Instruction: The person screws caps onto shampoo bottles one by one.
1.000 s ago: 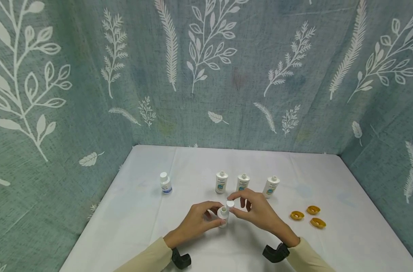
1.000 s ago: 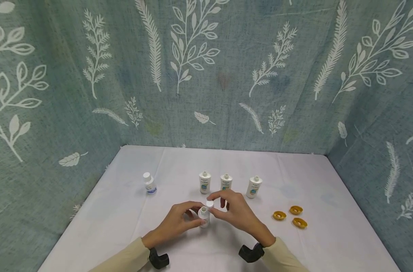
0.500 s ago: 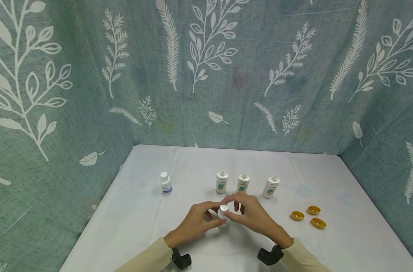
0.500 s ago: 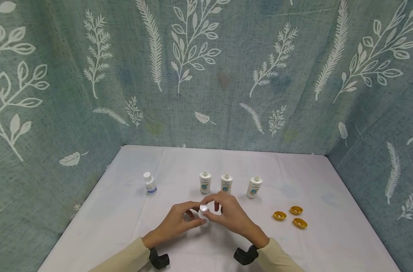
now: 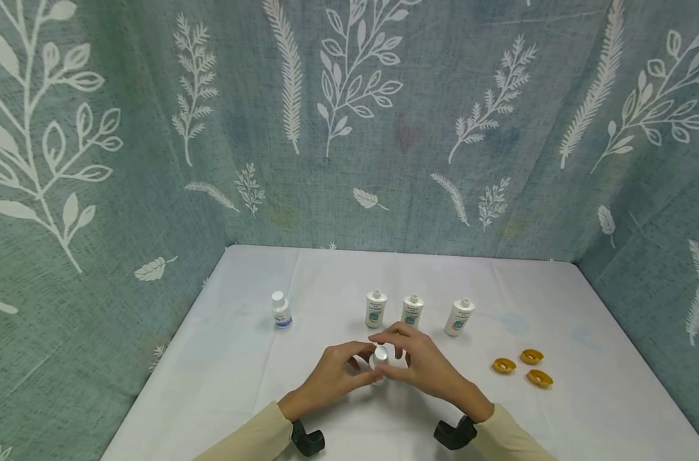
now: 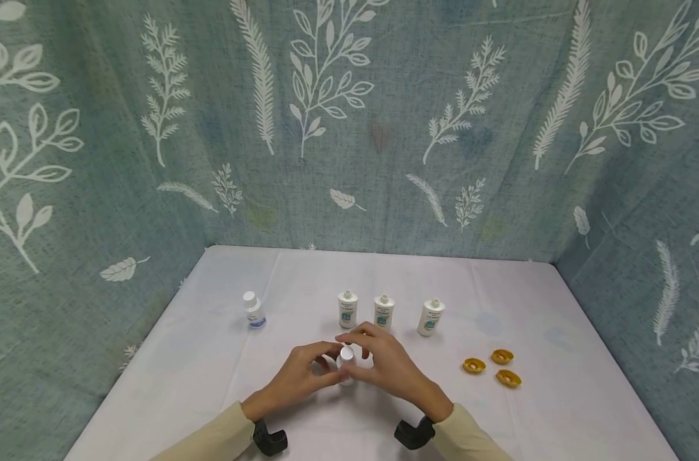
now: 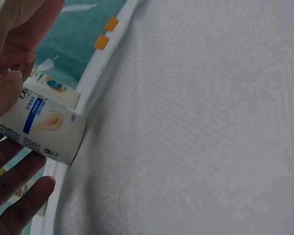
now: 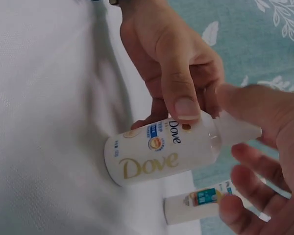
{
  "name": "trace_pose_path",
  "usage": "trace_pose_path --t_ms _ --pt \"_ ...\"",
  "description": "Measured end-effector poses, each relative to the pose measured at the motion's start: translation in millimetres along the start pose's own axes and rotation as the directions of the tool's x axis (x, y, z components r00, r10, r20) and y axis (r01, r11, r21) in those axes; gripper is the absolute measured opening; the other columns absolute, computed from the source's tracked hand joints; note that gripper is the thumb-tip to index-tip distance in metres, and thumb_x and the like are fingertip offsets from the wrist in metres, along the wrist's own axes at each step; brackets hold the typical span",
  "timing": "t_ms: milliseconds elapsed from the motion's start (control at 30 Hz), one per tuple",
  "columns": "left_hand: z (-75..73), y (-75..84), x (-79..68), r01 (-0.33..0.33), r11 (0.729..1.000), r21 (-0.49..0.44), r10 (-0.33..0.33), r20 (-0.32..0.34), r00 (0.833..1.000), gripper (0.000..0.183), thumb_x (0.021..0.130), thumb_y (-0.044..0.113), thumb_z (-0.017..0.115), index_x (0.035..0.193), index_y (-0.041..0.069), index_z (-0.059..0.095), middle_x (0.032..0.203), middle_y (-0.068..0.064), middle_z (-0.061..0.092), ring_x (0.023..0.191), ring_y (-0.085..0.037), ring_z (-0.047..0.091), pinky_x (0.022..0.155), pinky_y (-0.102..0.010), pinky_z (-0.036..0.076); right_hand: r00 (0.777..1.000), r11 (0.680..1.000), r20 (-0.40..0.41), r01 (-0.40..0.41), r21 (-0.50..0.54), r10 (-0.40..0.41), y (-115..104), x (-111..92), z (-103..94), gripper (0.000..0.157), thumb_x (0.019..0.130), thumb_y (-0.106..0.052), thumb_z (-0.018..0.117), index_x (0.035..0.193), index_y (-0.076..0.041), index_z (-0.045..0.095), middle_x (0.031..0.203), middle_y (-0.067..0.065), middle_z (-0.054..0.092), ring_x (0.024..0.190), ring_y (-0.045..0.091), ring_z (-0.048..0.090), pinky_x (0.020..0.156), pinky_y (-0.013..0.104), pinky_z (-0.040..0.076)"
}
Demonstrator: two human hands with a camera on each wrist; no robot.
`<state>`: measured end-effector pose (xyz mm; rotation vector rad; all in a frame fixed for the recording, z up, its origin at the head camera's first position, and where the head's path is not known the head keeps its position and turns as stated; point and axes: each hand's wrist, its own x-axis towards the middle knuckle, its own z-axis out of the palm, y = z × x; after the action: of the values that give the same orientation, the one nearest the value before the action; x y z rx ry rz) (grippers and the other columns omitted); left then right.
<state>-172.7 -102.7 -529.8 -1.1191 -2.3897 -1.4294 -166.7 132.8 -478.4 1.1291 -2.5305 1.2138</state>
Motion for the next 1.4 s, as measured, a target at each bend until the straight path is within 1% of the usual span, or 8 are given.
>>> trace_pose_path --t_ms 133,267,500,733,933,1100,1267,1400 --pt "0.9 0.4 -0.3 0.001 1.000 -0.003 -0.001 -0.003 1.000 0.042 0.089 0.029 0.084 0.123 0.009 0.070 0.115 0.001 0.073 0.095 -0.008 0.068 0.072 -0.027 0.060 0.999 0.998 0.022 0.032 0.059 -0.033 0 -2 -3.3 0.049 0.094 -0.017 0.079 0.139 -0.023 0.062 0.128 -0.005 0.064 0.080 0.017 0.058 0.053 0.026 0.053" --pt "0.2 0.6 -0.4 0.010 1.000 -0.019 -0.010 -0.003 1.000 0.045 0.087 0.027 0.085 0.126 0.010 0.069 0.116 0.002 0.073 0.096 -0.008 0.069 0.073 -0.029 0.060 0.998 0.996 0.024 0.059 0.067 -0.060 1 -3 -6.9 0.040 0.096 -0.010 0.074 0.133 -0.021 0.065 0.119 -0.006 0.068 0.079 0.020 0.060 0.054 0.031 0.055" --pt "-1.5 2.1 -1.0 0.030 0.999 -0.019 -0.029 0.016 0.999 0.046 0.088 0.028 0.084 0.129 0.013 0.068 0.118 0.005 0.072 0.097 -0.008 0.068 0.074 -0.030 0.060 0.999 0.999 -0.030 0.024 0.030 -0.023 1 -3 -4.0 0.029 0.093 -0.021 0.079 0.121 -0.024 0.070 0.113 -0.011 0.069 0.076 0.015 0.058 0.055 0.034 0.055" --pt "-0.5 0.9 -1.2 0.018 1.000 -0.014 -0.018 0.002 1.000 0.043 0.088 0.026 0.084 0.125 0.011 0.069 0.116 0.001 0.073 0.097 -0.010 0.069 0.073 -0.030 0.060 0.995 0.994 -0.042 0.096 0.058 -0.093 4 -4 -3.0 0.030 0.093 -0.013 0.079 0.121 -0.017 0.071 0.119 -0.005 0.071 0.080 0.008 0.061 0.057 0.028 0.055" --pt "0.2 0.2 -0.5 0.008 1.000 -0.006 -0.008 -0.003 1.000 0.043 0.088 0.026 0.084 0.125 0.012 0.069 0.116 0.003 0.073 0.096 -0.009 0.068 0.073 -0.030 0.060 0.997 0.999 -0.068 0.043 0.019 -0.042 4 -3 -2.6 0.031 0.089 -0.024 0.083 0.118 -0.020 0.073 0.108 -0.011 0.071 0.073 0.008 0.057 0.055 0.032 0.055" --pt "0.6 1.4 -0.4 0.002 1.000 0.008 -0.002 -0.003 1.000 0.043 0.088 0.026 0.084 0.125 0.011 0.069 0.115 0.001 0.073 0.096 -0.009 0.068 0.073 -0.030 0.061 0.998 0.999 -0.050 0.042 0.006 -0.042 7 -4 -0.8 0.036 0.091 -0.027 0.081 0.125 -0.022 0.073 0.113 -0.010 0.069 0.072 0.012 0.058 0.054 0.028 0.053" --pt "-0.7 3.0 0.7 -0.002 1.000 0.012 0.002 0.004 1.000 0.042 0.088 0.026 0.084 0.124 0.010 0.069 0.115 0.000 0.073 0.096 -0.011 0.068 0.073 -0.031 0.061 0.998 0.996 -0.027 0.061 0.062 -0.059 10 -6 -1.9 0.046 0.096 -0.017 0.076 0.140 -0.015 0.063 0.133 -0.002 0.066 0.078 0.012 0.062 0.059 0.028 0.056" --pt "-0.7 3.2 0.6 0.042 0.999 -0.012 -0.042 0.021 0.999 0.045 0.089 0.029 0.084 0.127 0.012 0.068 0.117 0.004 0.072 0.098 -0.009 0.067 0.075 -0.030 0.060 0.996 0.992 -0.017 0.088 0.086 -0.087 11 -7 -4.4 0.044 0.097 -0.010 0.073 0.140 -0.013 0.063 0.128 -0.003 0.069 0.081 0.008 0.062 0.063 0.026 0.056"
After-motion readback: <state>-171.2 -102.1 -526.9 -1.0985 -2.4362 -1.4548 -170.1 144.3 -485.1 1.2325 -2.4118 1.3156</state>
